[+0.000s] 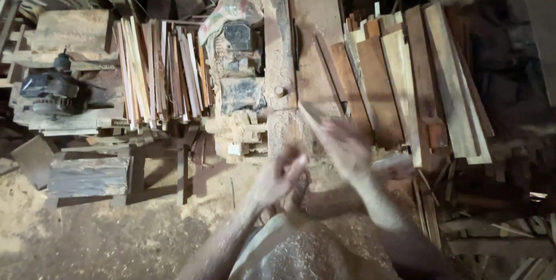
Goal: Feeding thin wooden strips into a woodworking machine for processing in a workshop environment.
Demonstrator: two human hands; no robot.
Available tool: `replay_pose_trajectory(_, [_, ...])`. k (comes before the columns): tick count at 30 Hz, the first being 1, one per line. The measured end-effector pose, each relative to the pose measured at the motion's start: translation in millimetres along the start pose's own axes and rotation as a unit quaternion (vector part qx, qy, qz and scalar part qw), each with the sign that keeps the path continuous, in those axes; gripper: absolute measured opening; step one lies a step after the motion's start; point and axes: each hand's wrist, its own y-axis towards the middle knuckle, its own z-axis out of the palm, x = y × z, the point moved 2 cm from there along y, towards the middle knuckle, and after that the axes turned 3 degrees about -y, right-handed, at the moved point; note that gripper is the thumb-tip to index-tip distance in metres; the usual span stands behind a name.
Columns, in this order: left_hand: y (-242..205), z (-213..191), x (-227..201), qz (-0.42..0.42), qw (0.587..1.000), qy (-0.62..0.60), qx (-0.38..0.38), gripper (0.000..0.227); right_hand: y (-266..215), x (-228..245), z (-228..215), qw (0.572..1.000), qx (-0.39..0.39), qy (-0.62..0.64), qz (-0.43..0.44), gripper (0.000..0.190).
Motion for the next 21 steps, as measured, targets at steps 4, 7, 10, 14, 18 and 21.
replay_pose_trajectory(4, [36, -4, 53, 0.246, 0.905, 0.307, -0.162, 0.066, 44, -11, -17, 0.978, -0.027, -0.206, -0.030, 0.012])
replay_pose_trajectory(7, [49, 14, 114, 0.098, 0.979, 0.168, -0.051, 0.034, 48, -42, 6, 0.959, -0.008, -0.230, 0.168, 0.036])
replay_pose_trajectory(10, [50, 38, 136, -0.023, 0.998, 0.047, 0.021, 0.023, 18, -200, 16, 0.913, 0.008, -0.334, 0.236, 0.042])
replay_pose_trajectory(14, [16, 54, 92, -0.053, 0.981, 0.184, 0.023, 0.045, 10, -149, 42, 0.910, 0.017, -0.356, 0.210, 0.030])
replay_pose_trajectory(18, [1, 63, 71, -0.045, 0.903, 0.428, 0.019, 0.078, 23, -148, 46, 0.905, 0.039, -0.345, 0.244, 0.029])
replay_pose_trajectory(21, [41, 69, 148, -0.026, 0.884, 0.467, -0.007, 0.074, 33, -167, 45, 0.909, 0.028, -0.349, 0.225, 0.029])
